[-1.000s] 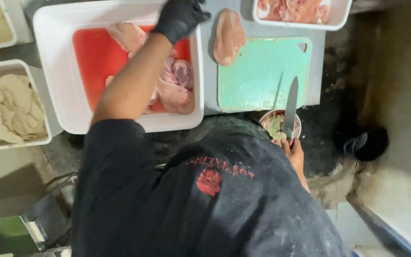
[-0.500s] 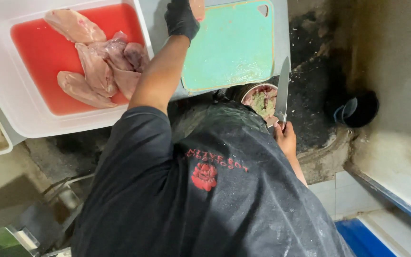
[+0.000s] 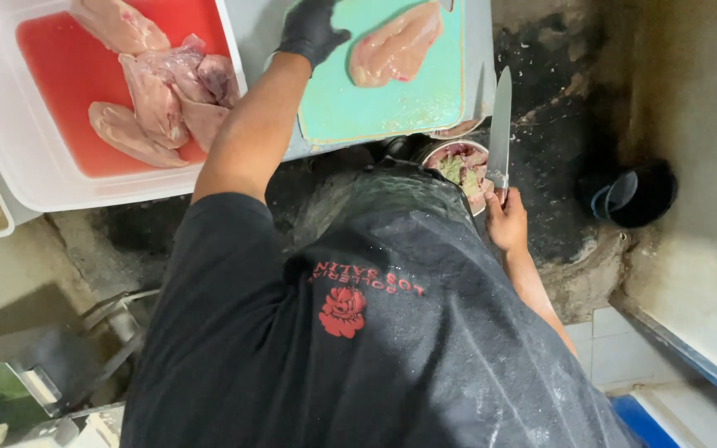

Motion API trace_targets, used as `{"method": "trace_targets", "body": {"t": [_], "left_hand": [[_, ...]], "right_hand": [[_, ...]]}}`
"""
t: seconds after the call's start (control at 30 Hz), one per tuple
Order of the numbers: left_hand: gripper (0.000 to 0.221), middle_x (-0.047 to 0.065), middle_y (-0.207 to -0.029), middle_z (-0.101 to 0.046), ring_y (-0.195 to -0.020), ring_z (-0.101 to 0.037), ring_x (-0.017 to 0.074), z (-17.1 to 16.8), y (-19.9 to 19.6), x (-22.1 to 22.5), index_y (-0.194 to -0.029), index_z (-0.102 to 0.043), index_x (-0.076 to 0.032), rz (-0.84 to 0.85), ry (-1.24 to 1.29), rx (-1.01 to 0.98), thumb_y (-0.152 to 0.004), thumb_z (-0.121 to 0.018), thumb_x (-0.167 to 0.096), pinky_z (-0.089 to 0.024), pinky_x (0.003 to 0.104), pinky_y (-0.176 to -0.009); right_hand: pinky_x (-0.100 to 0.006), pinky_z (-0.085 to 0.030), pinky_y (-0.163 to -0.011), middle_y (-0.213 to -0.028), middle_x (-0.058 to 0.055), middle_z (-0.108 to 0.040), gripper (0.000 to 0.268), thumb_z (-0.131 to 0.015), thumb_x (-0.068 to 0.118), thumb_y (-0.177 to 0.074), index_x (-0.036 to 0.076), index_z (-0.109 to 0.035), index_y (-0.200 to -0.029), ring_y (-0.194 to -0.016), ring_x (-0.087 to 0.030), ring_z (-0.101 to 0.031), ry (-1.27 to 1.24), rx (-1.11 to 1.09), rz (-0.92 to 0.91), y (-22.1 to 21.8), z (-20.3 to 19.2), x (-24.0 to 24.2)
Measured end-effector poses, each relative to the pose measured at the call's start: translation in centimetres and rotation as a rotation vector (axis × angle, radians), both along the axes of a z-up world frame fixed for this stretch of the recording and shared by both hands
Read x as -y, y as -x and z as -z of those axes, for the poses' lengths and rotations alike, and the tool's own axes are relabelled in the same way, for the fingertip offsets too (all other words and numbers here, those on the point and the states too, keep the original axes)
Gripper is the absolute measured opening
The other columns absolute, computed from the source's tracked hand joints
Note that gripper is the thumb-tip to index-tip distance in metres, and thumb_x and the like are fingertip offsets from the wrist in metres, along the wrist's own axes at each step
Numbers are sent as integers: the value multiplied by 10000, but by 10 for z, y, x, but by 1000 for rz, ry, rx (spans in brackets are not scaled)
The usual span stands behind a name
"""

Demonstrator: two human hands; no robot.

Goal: Trimming and slicing raw chicken fillets on a cutting board using a knife in a food processing environment.

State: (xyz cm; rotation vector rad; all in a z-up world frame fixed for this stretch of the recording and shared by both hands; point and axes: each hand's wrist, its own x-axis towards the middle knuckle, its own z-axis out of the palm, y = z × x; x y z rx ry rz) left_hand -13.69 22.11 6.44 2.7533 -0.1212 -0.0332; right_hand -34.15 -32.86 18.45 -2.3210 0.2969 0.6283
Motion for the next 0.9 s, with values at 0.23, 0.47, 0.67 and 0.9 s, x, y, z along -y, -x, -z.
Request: {"method": "trace_targets", "body": {"t": [0.23,0.47,0.67,0.9], "left_hand": [[312,75,-1006,-709,-929,-708,344,77,14,-16,-1038,-799,-191,-133,-255,106,-773,-925,-297,-609,521,-690],[332,12,-637,-690,-529,-683,252,95,14,-10,-715,-656,-235,-253,-342,293,-990,-476,-186,-505,473,-455],[189,37,-681,-665,-588,-690,316,44,16,-3,-730,-671,-239,-202,-512,314,-887,-571,-205,-529,502,-444],[105,76,-831,-583,-752,-589,304,-184,8,204,-848,-607,-109,223,411,292,-839,-696,-55,-465,452,-674]], "right_hand": [[-435,-447,-769,-873,-45,-633,379,-627,452,-1098,178,-423,-932,-820,-214,-563,54,-26,-4,2,-2,24],[-399,-434,-730,-820,17,-562,444,-625,513,-1115,196,-389,-914,-774,-173,-506,38,-27,75,24,4,56],[-453,-414,-750,-821,-36,-540,437,-611,455,-1135,167,-356,-927,-776,-247,-478,52,-49,172,63,43,96],[-474,-473,-872,-965,-122,-700,360,-610,502,-1051,169,-500,-969,-926,-360,-662,153,-195,579,160,137,141]]}}
